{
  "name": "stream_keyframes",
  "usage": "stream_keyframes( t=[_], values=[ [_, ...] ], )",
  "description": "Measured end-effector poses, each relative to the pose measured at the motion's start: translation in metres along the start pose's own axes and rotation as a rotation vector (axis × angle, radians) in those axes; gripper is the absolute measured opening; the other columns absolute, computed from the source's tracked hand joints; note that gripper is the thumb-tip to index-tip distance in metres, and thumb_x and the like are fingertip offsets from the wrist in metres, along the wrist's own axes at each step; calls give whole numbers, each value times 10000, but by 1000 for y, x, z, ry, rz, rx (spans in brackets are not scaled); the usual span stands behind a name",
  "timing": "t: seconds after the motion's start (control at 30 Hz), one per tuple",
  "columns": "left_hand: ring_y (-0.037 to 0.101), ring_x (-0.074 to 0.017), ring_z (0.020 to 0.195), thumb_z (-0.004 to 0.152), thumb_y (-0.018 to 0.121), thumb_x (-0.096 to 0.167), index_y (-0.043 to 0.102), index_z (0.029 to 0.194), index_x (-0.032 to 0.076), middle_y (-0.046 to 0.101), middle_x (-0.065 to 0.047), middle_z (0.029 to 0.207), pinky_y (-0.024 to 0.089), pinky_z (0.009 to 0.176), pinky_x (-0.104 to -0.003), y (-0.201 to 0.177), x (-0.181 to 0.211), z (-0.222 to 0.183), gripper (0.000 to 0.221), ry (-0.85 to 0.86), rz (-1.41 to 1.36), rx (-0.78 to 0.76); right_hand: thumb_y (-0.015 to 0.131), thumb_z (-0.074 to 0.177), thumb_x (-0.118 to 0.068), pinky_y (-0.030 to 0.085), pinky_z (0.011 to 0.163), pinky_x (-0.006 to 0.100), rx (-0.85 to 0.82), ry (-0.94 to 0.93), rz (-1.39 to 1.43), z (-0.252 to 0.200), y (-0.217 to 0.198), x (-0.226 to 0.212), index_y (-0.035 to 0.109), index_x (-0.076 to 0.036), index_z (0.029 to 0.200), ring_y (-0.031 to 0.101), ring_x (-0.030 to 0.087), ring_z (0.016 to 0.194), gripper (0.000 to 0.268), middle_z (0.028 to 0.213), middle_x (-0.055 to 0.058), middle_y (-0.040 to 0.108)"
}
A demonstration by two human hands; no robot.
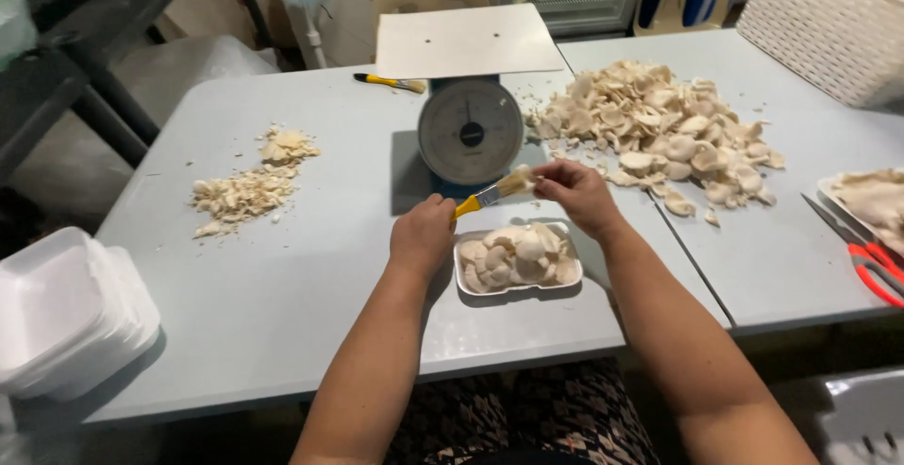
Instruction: Cleaning mushrooms with a brush, sorting them into trays, and weighing them on a scale.
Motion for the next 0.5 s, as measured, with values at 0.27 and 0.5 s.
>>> stream_keyframes(
  t=[0.27,0.5],
  values=[
    [714,-320,755,876,644,170,654,910,108,609,-55,862,604,651,-454,10,-22,-1,71,-66,72,-15,679,941,70,633,905,448,-31,-22,64,3,2,9,692,67,1164,739,269,950,223,992,219,730],
    [714,-216,745,946,679,192,675,915,162,603,8,833,599,660,-341,-16,0,1,43,-34,-13,-3,675,958,58,638,885,434,-51,-31,19,5,-4,18,686,63,1160,744,262,925,202,980,218,734]
  ],
)
Point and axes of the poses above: each hand's wrist, its own z-axis towards the middle knuckle, its own y-axis out of the palm, x = y × z, the point moved 9 cm from there along z, towards the middle knuckle
